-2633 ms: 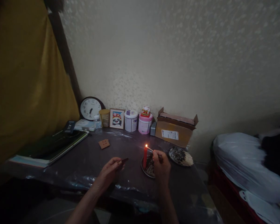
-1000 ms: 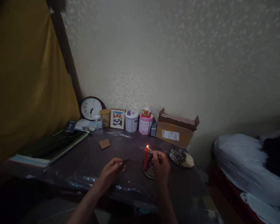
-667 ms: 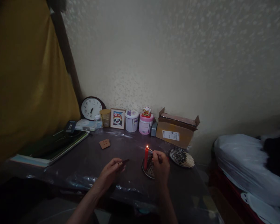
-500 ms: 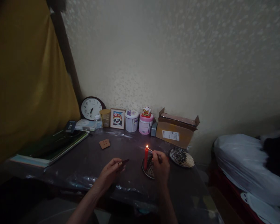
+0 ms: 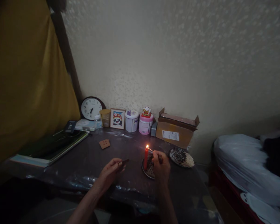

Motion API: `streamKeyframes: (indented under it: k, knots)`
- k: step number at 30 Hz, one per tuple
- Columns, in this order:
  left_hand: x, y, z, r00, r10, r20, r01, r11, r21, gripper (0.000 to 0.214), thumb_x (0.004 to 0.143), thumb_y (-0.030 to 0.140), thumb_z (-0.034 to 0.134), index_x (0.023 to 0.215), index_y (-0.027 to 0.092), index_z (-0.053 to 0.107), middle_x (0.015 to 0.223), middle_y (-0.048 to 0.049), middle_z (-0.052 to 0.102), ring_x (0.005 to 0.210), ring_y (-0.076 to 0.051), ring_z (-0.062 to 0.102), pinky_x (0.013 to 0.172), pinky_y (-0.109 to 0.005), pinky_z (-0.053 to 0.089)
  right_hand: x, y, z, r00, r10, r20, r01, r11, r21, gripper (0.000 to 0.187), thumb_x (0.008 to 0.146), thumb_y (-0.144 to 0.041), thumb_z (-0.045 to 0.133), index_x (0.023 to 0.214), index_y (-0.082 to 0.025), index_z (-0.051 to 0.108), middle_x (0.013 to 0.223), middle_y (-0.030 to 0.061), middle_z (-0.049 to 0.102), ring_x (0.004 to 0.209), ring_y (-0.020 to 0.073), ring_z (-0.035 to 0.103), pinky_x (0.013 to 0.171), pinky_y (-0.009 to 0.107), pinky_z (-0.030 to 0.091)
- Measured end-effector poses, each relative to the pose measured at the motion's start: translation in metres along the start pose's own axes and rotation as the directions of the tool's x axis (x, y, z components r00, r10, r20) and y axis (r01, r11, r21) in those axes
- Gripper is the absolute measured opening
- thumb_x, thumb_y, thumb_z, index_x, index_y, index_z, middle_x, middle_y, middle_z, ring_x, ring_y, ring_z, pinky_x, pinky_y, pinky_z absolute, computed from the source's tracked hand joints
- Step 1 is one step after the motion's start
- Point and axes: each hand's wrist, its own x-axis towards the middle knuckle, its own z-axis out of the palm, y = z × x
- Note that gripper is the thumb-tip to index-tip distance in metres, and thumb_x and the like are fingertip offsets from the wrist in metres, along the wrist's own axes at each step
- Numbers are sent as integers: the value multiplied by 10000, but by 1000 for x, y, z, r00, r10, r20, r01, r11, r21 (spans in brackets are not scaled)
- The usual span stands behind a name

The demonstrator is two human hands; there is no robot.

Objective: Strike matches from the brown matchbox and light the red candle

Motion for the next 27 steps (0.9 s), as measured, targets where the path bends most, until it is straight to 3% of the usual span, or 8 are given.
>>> streamKeyframes:
  k: [6, 11, 17, 20, 23, 25, 27]
  knots:
    - [0, 1, 1, 1000, -4, 11, 4, 1000, -17, 201, 684, 284, 734, 842, 178, 671, 876, -49, 710, 824, -185, 653, 816, -313, 456, -1, -2, 0, 1000, -19, -4, 19, 999, 26, 302, 737, -459, 596, 817, -175, 665, 630, 20, 657, 553, 166, 587, 522, 260, 430]
    - [1, 0, 1, 1000, -3, 4, 3, 999, -35, 213, 663, 284, 753, 826, 175, 672, 846, -44, 719, 798, -179, 658, 791, -299, 469, -5, -25, -8, 1000, -1, 10, 0, 995, 96, 244, 723, -427, 617, 699, -185, 623, 570, -16, 569, 527, 146, 527, 526, 260, 415]
    - [1, 4, -5, 1000, -10, 11, 10, 998, -68, 158, 732, 264, 691, 864, 182, 662, 963, -65, 728, 893, -197, 656, 861, -341, 460, -10, -52, -26, 971, -60, 231, -29, 931, 363, 346, 769, -487, 569, 573, -204, 531, 504, -29, 464, 456, 113, 423, 455, 245, 376]
    - [0, 7, -8, 1000, 0, 7, 0, 996, -88, 134, 755, 263, 667, 868, 190, 663, 996, -52, 725, 900, -183, 654, 878, -343, 459, -11, -49, -26, 911, -95, 402, -16, 965, 263, 312, 748, -457, 617, 584, -196, 572, 505, -29, 482, 469, 110, 436, 470, 236, 374]
    - [0, 9, -11, 1000, 8, -4, -8, 995, -103, 124, 762, 264, 661, 864, 195, 669, 963, -35, 730, 890, -171, 656, 882, -333, 462, -15, -45, -25, 902, -104, 418, 62, 992, 114, 225, 709, -385, 685, 631, -182, 625, 586, -8, 558, 557, 126, 501, 527, 230, 387]
    - [1, 10, -13, 1000, 7, -10, -8, 994, -109, 125, 756, 261, 667, 862, 195, 673, 957, -34, 733, 888, -172, 658, 878, -332, 466, -18, -44, -25, 905, -99, 415, 23, 983, 184, 257, 765, -399, 631, 624, -187, 594, 567, -22, 537, 538, 116, 482, 517, 221, 371]
    - [1, 10, -15, 1000, 3, -16, -5, 994, -112, 125, 746, 259, 676, 855, 196, 675, 960, -34, 735, 884, -174, 661, 871, -332, 471, -21, -43, -24, 864, -102, 493, -41, 962, 270, 283, 816, -404, 569, 625, -195, 565, 525, -40, 500, 499, 105, 453, 497, 214, 353]
